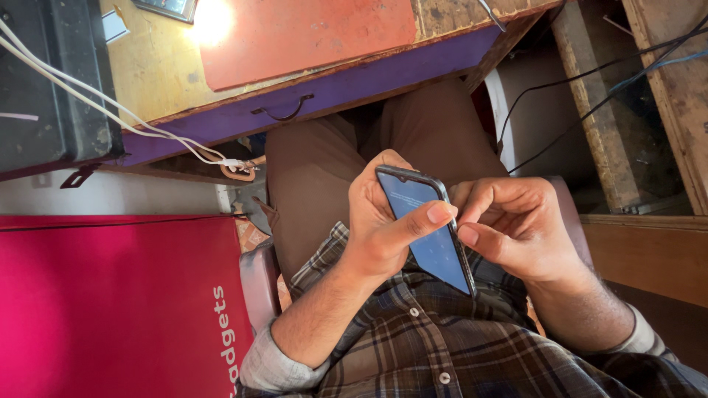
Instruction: The person cleans the back of a disassembled smartphone with a toothbrush, then presses the side buttons and edges while the screen displays the Oppo logo. The person applies a liquid from a bottle to the phone's edge and brushes it again. The person then applies adhesive from a tube to the phone's edge and places a pink back cover onto the device.
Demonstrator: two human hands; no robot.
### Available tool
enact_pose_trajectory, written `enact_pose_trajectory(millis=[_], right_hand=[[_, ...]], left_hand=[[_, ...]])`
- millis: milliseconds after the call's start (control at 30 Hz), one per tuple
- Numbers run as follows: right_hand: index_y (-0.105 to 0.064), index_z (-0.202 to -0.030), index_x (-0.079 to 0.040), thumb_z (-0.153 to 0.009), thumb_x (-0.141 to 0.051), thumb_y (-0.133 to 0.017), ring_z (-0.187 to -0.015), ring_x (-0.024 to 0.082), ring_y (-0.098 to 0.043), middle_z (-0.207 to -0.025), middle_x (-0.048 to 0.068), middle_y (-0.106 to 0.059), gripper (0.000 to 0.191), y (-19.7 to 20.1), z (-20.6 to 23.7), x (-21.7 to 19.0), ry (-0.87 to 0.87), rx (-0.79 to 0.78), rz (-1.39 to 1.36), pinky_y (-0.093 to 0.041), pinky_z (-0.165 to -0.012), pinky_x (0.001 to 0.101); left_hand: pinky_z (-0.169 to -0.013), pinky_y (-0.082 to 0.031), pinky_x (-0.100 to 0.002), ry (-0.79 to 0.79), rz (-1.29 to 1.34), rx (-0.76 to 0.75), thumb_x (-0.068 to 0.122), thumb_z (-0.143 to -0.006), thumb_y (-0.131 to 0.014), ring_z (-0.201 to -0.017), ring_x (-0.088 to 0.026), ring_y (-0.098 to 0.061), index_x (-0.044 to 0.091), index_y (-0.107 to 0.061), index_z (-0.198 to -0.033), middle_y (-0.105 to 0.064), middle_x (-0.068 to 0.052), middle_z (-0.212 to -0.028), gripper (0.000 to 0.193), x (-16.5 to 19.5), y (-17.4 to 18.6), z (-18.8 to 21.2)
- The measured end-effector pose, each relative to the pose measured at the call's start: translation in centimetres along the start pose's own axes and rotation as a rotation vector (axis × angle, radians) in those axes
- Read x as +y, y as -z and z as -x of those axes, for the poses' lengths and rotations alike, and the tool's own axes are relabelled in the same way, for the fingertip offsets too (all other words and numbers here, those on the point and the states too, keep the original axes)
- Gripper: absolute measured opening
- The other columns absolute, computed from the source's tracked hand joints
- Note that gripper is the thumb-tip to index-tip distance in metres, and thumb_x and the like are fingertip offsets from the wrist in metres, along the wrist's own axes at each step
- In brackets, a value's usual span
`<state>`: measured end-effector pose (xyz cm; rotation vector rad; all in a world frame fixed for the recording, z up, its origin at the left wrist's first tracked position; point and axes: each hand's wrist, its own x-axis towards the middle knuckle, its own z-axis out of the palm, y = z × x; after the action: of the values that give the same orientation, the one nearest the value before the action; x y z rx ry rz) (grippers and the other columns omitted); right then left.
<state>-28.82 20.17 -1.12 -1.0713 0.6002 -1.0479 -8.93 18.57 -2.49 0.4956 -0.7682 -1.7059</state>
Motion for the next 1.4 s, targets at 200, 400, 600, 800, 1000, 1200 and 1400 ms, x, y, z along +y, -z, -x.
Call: enact_pose_trajectory(millis=[200, 400, 600, 800, 1000, 1200, 1400], right_hand=[[-0.065, -0.091, 0.004, -0.096, 0.004, -0.067, -0.089, 0.012, -0.061, -0.096, 0.010, -0.068, 0.006, 0.0, 0.0, 0.2, -0.002, 0.011, -0.008, -0.049, -0.078, 0.0259], [-0.067, -0.095, 0.007, -0.098, 0.005, -0.065, -0.089, 0.012, -0.061, -0.096, 0.011, -0.067, 0.004, 0.1, 0.2, 0.2, 0.019, 0.017, 0.002, -0.047, -0.078, 0.0258], [-0.067, -0.096, 0.008, -0.094, 0.006, -0.066, -0.090, 0.012, -0.062, -0.100, 0.012, -0.067, 0.003, -0.2, 0.3, -0.7, 0.001, 0.041, 0.115, -0.049, -0.079, 0.0249], [-0.067, -0.094, 0.008, -0.092, 0.005, -0.068, -0.078, 0.009, -0.064, -0.096, 0.012, -0.071, 0.004, -1.1, 0.0, -1.5, 0.092, 0.113, 0.384, -0.051, -0.066, 0.0219], [-0.068, -0.095, 0.008, -0.093, 0.004, -0.069, -0.073, 0.008, -0.065, -0.092, 0.011, -0.071, 0.005, -1.7, 0.0, -1.8, 0.239, 0.135, 0.617, -0.049, -0.066, 0.0215], [-0.068, -0.098, 0.009, -0.095, 0.004, -0.065, -0.079, 0.010, -0.065, -0.096, 0.013, -0.071, 0.007, -1.3, 0.0, -1.3, 0.176, 0.124, 0.431, -0.051, -0.068, 0.0216], [-0.068, -0.095, 0.009, -0.095, 0.004, -0.065, -0.077, 0.009, -0.063, -0.093, 0.013, -0.070, 0.006, -1.5, -0.4, -0.9, 0.137, 0.154, 0.401, -0.048, -0.066, 0.0216]], left_hand=[[-0.070, -0.050, -0.023, -0.005, -0.009, 0.005, 0.013, -0.087, -0.090, -0.077, -0.007, -0.062, 0.006, -0.051, -0.098, -0.067, -0.004, -0.086, 0.040, -0.2, 0.1, -0.1], [-0.071, -0.053, -0.025, 0.002, 0.023, 0.006, 0.011, -0.087, -0.088, -0.080, -0.010, -0.067, 0.006, -0.052, -0.100, -0.069, -0.008, -0.090, 0.039, -0.1, 0.1, 0.0], [-0.076, -0.056, -0.027, -0.005, 0.035, 0.002, 0.008, -0.089, -0.087, -0.083, -0.014, -0.071, 0.005, -0.052, -0.102, -0.071, -0.010, -0.091, 0.038, 0.0, 0.1, 0.0], [-0.082, -0.059, -0.028, -0.045, -0.048, 0.039, 0.005, -0.088, -0.086, -0.089, -0.016, -0.073, 0.003, -0.052, -0.106, -0.073, -0.012, -0.096, 0.038, 0.1, -0.2, 0.1], [-0.083, -0.060, -0.029, -0.060, -0.085, 0.043, 0.004, -0.089, -0.085, -0.090, -0.015, -0.073, 0.002, -0.052, -0.108, -0.073, -0.012, -0.098, 0.038, 0.3, -0.3, 0.1], [-0.081, -0.059, -0.029, -0.060, -0.069, 0.035, 0.005, -0.090, -0.085, -0.085, -0.015, -0.072, 0.002, -0.052, -0.105, -0.073, -0.012, -0.093, 0.036, 0.2, -0.2, 0.0], [-0.078, -0.058, -0.028, -0.044, -0.059, 0.060, 0.004, -0.088, -0.085, -0.084, -0.014, -0.070, 0.003, -0.053, -0.100, -0.071, -0.010, -0.093, 0.035, 0.0, 0.3, -0.3]])
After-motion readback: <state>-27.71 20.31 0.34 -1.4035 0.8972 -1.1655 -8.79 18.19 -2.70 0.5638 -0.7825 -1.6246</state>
